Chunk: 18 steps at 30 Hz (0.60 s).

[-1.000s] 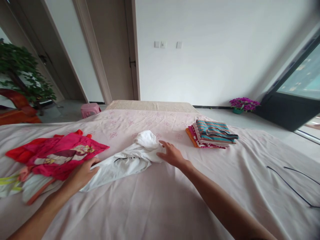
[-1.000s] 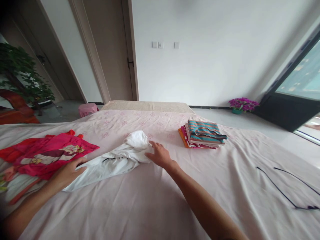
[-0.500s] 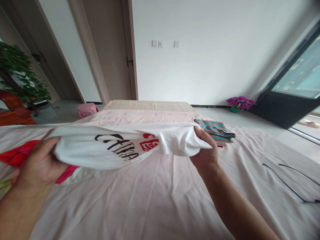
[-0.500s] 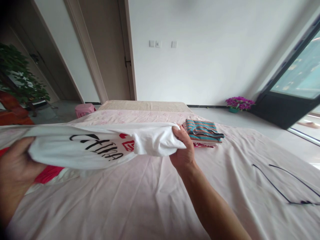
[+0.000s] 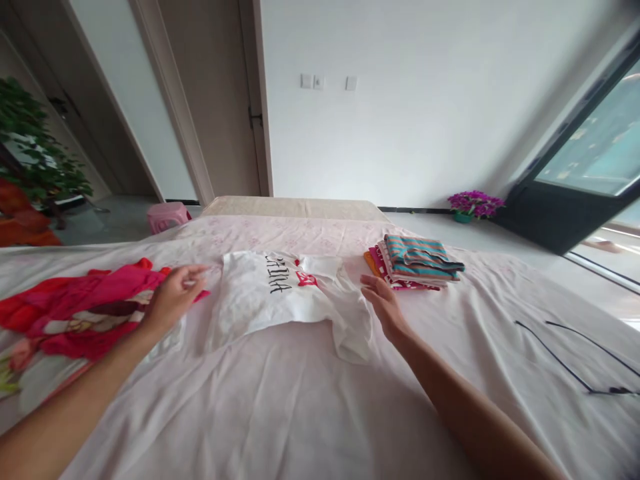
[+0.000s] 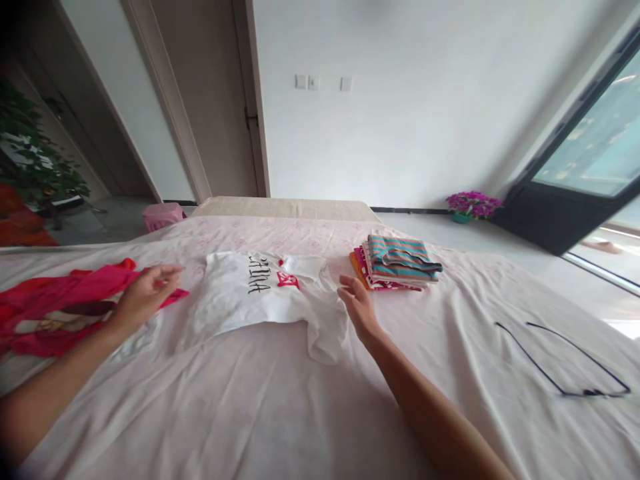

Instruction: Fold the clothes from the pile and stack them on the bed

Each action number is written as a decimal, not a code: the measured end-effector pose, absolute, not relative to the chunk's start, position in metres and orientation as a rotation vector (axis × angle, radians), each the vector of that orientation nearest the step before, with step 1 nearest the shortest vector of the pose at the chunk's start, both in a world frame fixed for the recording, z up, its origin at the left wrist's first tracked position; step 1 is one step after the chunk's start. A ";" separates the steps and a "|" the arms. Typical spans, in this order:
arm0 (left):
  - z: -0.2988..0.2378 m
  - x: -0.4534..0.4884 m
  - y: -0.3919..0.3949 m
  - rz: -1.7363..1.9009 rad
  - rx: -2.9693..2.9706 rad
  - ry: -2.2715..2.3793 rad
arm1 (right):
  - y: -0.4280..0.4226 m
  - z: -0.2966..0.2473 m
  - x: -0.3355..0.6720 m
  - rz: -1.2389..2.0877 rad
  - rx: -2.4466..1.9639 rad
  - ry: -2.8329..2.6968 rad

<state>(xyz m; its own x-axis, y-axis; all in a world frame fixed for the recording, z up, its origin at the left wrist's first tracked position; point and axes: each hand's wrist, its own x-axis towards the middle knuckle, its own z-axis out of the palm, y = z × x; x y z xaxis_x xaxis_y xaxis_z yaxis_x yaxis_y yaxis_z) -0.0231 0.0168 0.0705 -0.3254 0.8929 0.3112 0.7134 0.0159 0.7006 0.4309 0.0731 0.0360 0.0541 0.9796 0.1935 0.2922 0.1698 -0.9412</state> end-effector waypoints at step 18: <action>0.038 -0.027 -0.025 1.141 1.672 1.909 | 0.052 0.050 0.441 0.852 -1.177 -1.852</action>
<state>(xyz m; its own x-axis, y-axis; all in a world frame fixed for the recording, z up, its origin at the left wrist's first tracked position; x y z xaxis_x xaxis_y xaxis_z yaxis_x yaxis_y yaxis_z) -0.0268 -0.0254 0.0382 -0.2370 0.9424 0.2361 0.6539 -0.0250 0.7561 0.4413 0.0518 0.0502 -0.2788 0.9276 0.2487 0.4146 0.3498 -0.8401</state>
